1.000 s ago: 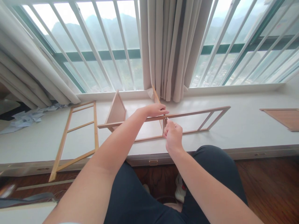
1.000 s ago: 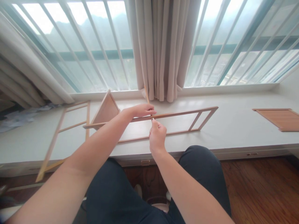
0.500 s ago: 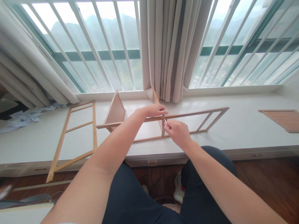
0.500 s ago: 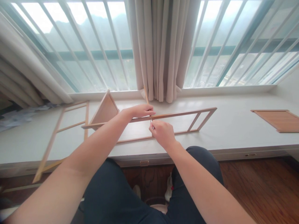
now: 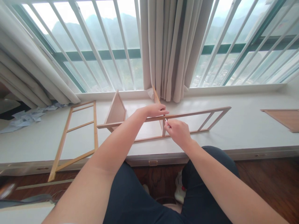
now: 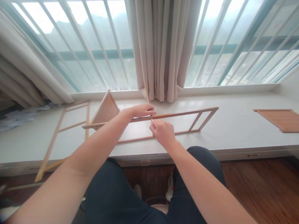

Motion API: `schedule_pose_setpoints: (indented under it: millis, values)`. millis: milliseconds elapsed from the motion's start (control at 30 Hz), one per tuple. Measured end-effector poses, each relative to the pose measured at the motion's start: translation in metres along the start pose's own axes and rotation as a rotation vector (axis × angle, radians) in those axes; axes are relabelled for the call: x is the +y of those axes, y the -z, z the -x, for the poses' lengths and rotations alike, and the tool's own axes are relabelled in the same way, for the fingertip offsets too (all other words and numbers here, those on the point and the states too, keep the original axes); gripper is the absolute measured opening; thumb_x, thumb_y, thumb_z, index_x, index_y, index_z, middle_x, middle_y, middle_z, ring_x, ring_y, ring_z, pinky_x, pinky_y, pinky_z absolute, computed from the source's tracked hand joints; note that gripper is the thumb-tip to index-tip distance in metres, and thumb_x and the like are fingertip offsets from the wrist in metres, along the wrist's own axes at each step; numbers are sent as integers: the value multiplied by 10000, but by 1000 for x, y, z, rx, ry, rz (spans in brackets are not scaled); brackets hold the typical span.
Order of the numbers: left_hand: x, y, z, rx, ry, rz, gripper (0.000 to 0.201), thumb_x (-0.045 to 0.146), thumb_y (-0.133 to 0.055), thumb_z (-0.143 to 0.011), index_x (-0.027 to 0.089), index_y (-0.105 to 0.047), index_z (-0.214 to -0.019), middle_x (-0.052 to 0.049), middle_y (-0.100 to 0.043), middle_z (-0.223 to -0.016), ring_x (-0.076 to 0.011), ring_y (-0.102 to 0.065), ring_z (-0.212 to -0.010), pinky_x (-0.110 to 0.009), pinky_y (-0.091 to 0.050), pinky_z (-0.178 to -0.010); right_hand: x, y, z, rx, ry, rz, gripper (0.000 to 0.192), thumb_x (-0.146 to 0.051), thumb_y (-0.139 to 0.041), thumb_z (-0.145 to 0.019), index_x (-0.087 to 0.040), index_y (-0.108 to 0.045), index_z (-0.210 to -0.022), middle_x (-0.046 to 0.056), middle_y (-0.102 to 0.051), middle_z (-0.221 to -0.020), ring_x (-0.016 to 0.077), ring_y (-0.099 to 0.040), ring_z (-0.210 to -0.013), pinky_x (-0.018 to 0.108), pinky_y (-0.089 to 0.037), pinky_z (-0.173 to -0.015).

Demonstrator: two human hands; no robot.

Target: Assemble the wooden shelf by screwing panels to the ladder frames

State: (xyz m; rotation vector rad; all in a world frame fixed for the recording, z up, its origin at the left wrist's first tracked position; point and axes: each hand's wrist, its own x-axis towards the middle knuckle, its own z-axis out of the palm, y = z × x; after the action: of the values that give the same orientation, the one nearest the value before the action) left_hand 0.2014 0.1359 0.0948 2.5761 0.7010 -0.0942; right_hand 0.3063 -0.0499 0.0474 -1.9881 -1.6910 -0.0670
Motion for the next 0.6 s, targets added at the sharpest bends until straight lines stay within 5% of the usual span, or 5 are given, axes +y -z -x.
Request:
schedule_pose_setpoints:
  millis: [600]
  values:
    - [3,1,2,-2,7,7,507,704,-456,-887,213,-585,-885,-28,-658,-863,-165,-548,-751,-296,-372,-685,0,-4,0,3,-8,17,331,-297,-497,-989,-174,-562,-689,26,-579,-676,135,-333,-609,303,-138,-623]
